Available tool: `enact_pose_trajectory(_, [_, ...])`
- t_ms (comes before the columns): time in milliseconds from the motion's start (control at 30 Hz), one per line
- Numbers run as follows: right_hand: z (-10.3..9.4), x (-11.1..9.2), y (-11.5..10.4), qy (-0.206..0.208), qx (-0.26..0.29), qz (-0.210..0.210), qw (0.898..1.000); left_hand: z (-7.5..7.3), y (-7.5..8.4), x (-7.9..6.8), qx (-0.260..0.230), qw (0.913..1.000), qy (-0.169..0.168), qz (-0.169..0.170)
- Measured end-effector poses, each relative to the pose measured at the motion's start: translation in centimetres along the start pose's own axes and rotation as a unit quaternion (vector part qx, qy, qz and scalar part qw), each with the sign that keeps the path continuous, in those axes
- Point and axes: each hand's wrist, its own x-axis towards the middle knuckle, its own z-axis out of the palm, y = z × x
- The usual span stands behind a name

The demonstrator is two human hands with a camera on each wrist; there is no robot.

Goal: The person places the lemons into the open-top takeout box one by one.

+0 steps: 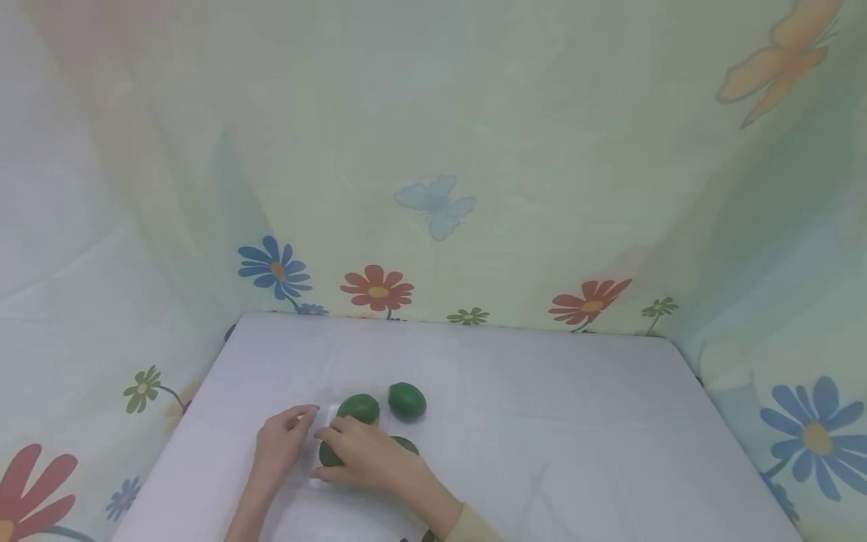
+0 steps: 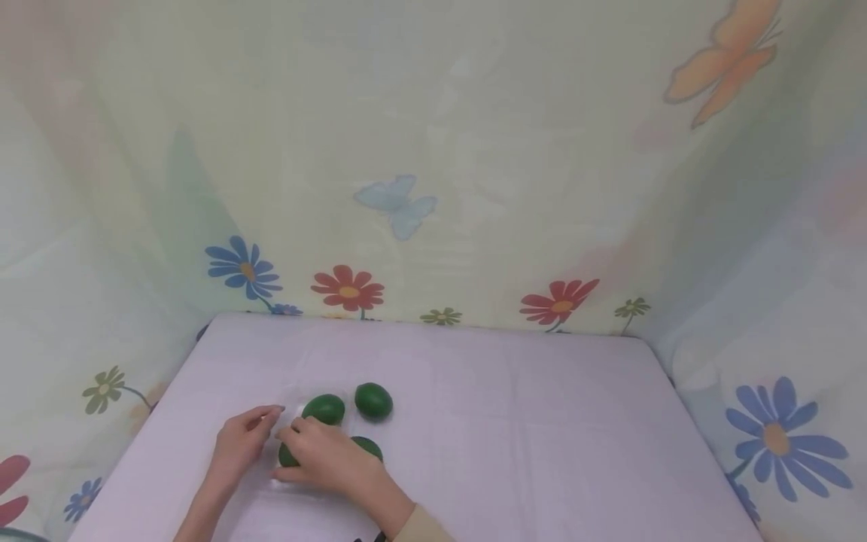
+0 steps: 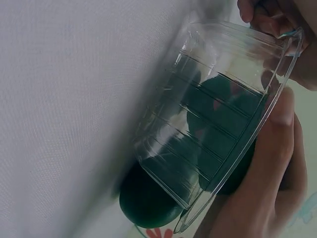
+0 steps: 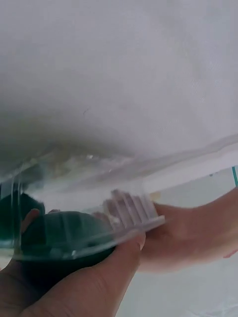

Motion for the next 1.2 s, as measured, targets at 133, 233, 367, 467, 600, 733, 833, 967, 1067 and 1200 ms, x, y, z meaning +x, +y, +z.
enact_pose_trajectory(133, [0.9,0.3,-0.3,0.004,-0.004,-0.008,1.0,0.1,0.1,0.0,-0.008,1.0,0.0,-0.005])
enact_pose_trajectory(233, [1.3,0.5,-0.6,0.002,-0.003,-0.003,1.0,0.2,0.1,0.0,-0.017,0.9997,-0.005,-0.018])
enact_pose_trajectory(367, [1.7,0.6,-0.9,-0.01,0.013,0.015,1.0,0.2,0.2,0.0,-0.029,0.9992,-0.011,-0.027])
enact_pose_trajectory(467, [1.9,0.7,-1.0,-0.017,0.026,0.022,0.999,0.2,0.2,-0.1,-0.032,0.9991,-0.008,-0.026])
enact_pose_trajectory(600, [1.9,0.7,-1.2,-0.016,0.041,0.019,0.999,0.0,0.3,-0.1,-0.035,0.9989,-0.005,-0.031])
enact_pose_trajectory(733, [1.9,0.7,-1.3,-0.011,0.035,0.011,0.999,0.0,0.2,-0.1,-0.036,0.9988,-0.007,-0.031])
enact_pose_trajectory(833, [2.0,0.6,-1.3,-0.007,0.018,0.01,1.0,0.0,0.2,-0.1,-0.037,0.9989,-0.008,-0.03])
enact_pose_trajectory(967, [2.2,0.6,-1.1,-0.004,0.011,0.014,1.0,-0.1,0.3,-0.1,-0.03,0.9989,-0.013,-0.033])
enact_pose_trajectory(1067, [2.2,0.6,-0.8,-0.007,0.019,0.017,1.0,-0.2,0.4,-0.1,-0.023,0.999,-0.015,-0.035])
enact_pose_trajectory(1200, [1.8,0.4,-0.7,-0.013,0.034,0.021,0.999,-0.2,0.4,-0.1,-0.021,0.9994,-0.013,-0.026])
